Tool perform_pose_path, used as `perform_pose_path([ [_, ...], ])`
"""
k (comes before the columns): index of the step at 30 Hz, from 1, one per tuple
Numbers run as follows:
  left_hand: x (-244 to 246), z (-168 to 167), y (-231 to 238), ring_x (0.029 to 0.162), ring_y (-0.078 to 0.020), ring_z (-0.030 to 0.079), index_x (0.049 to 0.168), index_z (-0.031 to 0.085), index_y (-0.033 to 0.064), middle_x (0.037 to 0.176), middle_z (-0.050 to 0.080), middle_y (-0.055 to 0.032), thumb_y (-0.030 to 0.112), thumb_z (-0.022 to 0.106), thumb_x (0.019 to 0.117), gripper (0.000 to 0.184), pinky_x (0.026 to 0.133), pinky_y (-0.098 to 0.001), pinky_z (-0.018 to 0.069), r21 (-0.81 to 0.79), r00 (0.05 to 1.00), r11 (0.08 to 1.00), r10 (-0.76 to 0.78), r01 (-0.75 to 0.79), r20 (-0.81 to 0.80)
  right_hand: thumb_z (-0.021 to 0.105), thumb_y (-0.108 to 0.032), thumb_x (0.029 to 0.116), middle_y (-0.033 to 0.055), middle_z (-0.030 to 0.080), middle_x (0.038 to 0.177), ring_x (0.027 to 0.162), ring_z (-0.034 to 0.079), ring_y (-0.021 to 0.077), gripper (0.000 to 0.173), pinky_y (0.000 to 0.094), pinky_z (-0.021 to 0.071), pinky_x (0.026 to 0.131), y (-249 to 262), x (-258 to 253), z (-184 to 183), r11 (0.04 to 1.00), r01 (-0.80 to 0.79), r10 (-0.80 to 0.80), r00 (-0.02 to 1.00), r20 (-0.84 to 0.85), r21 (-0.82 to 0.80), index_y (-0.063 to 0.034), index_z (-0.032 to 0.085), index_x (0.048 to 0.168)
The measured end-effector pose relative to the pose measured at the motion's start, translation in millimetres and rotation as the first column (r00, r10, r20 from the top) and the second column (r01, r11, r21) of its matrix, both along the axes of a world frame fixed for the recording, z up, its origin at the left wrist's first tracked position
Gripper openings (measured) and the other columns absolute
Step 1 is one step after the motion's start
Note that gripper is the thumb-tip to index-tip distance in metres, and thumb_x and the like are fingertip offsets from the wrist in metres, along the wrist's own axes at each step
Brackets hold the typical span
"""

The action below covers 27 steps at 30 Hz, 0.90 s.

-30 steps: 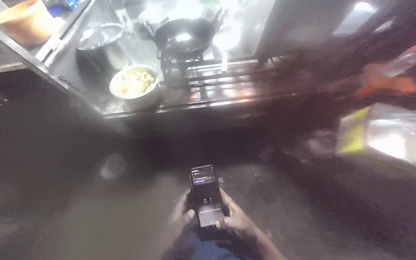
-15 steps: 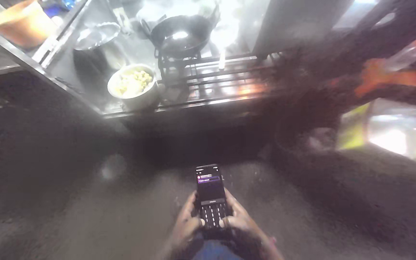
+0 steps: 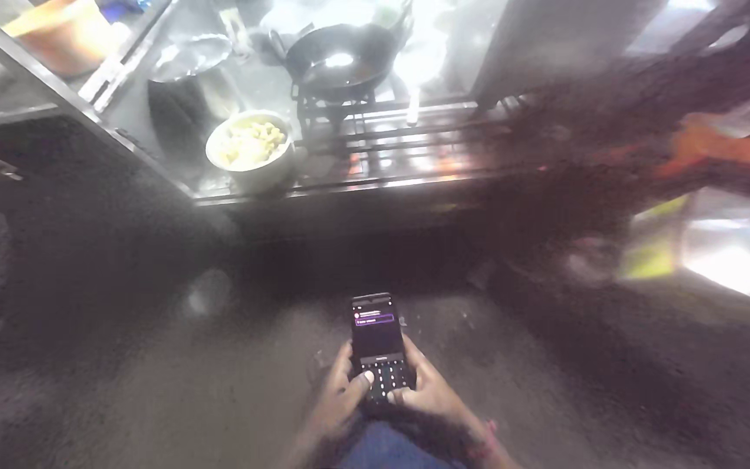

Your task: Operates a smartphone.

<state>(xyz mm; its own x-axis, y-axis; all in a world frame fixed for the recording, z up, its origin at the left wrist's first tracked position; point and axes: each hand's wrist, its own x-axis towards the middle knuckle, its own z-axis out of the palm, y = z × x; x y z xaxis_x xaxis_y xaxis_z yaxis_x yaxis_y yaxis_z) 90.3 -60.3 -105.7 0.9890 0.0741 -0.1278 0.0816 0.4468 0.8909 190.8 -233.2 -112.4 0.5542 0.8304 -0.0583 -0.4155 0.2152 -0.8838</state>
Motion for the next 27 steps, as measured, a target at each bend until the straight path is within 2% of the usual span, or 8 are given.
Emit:
perform_pose_path([
  [4, 0, -2, -1, 0.11, -0.0187, 0.068, 0.145, 0.029, -0.0063, 0.127, 0.064, -0.0127, 0.001, 0.049, 0.0996, 0.05, 0.097, -0.0391, 0.0577, 0.049, 1.0, 0.998, 0.025, -0.025, 0.003, 0.074, 0.015, 0.0692, 0.0056, 0.065, 0.132, 0.116, 0.068, 0.0172, 0.099, 0.0366, 0.059, 0.099, 4, -2, 0, 0.998, 0.02, -0.019, 1.0, 0.016, -0.063, -0.0027, 0.024, 0.153],
  [9, -5, -1, 0, 0.109, -0.018, 0.069, 0.146, 0.026, -0.0072, 0.126, 0.065, -0.0128, 0.008, 0.059, 0.0948, 0.063, 0.095, -0.0384, 0.0586, 0.05, 1.0, 0.999, 0.013, -0.013, -0.009, 0.079, 0.012, 0.0683, 0.0061, 0.065, 0.133, 0.117, 0.067, 0.0168, 0.101, 0.0365, 0.0582, 0.101, 4, -6, -2, 0.998, 0.033, -0.03, 0.998, 0.048, -0.062, -0.0012, 0.025, 0.153],
  [12, -7, 0, 1, 0.108, -0.0161, 0.069, 0.146, 0.026, -0.0079, 0.125, 0.066, -0.0116, 0.007, 0.058, 0.0932, 0.063, 0.094, -0.0367, 0.0587, 0.066, 1.0, 0.998, 0.009, -0.008, -0.013, 0.079, 0.012, 0.0671, 0.0052, 0.066, 0.131, 0.114, 0.068, 0.016, 0.102, 0.0358, 0.0594, 0.099, 4, -8, -1, 0.992, 0.04, -0.037, 0.999, 0.028, -0.123, -0.0012, 0.025, 0.153],
  [18, -8, 2, -1, 0.108, -0.0158, 0.069, 0.146, 0.025, -0.0079, 0.126, 0.065, -0.0114, 0.005, 0.057, 0.0922, 0.064, 0.095, -0.0359, 0.0581, 0.055, 1.0, 0.998, -0.004, 0.005, -0.012, 0.08, 0.011, 0.0668, 0.0052, 0.067, 0.131, 0.115, 0.068, 0.0154, 0.102, 0.0355, 0.059, 0.1, 2, -11, -5, 0.993, 0.059, -0.052, 0.996, 0.073, -0.102, 0.0002, 0.026, 0.152],
  [21, -10, 1, -2, 0.109, -0.0176, 0.069, 0.146, 0.026, -0.0083, 0.126, 0.065, -0.013, 0.003, 0.055, 0.0915, 0.063, 0.095, -0.0372, 0.0582, 0.048, 1.0, 0.999, 0.009, -0.008, -0.016, 0.079, 0.011, 0.0676, 0.0053, 0.066, 0.132, 0.116, 0.067, 0.0168, 0.101, 0.0368, 0.0582, 0.101, 3, -12, -10, 0.998, 0.045, -0.043, 0.997, 0.066, -0.032, -0.0019, 0.026, 0.152],
  [24, -12, 0, -2, 0.109, -0.0172, 0.069, 0.145, 0.026, -0.008, 0.126, 0.065, -0.0123, 0.002, 0.055, 0.0913, 0.062, 0.096, -0.0371, 0.0579, 0.036, 1.0, 0.999, 0.011, -0.01, -0.015, 0.08, 0.009, 0.0679, 0.004, 0.066, 0.132, 0.116, 0.067, 0.0157, 0.101, 0.036, 0.0584, 0.1, 3, -13, -9, 0.998, 0.042, -0.039, 0.997, 0.072, -0.04, -0.0026, 0.026, 0.152],
  [27, -10, -1, 0, 0.108, -0.0148, 0.069, 0.144, 0.028, -0.0091, 0.125, 0.066, -0.0115, 0.008, 0.061, 0.0911, 0.065, 0.095, -0.0348, 0.0581, 0.078, 0.999, 0.996, 0.034, -0.032, -0.026, 0.081, 0.009, 0.0663, 0.003, 0.066, 0.131, 0.115, 0.068, 0.0135, 0.102, 0.0341, 0.0588, 0.099, 3, -12, -8, 0.997, 0.045, -0.039, 0.995, 0.088, -0.062, -0.0021, 0.027, 0.151],
])
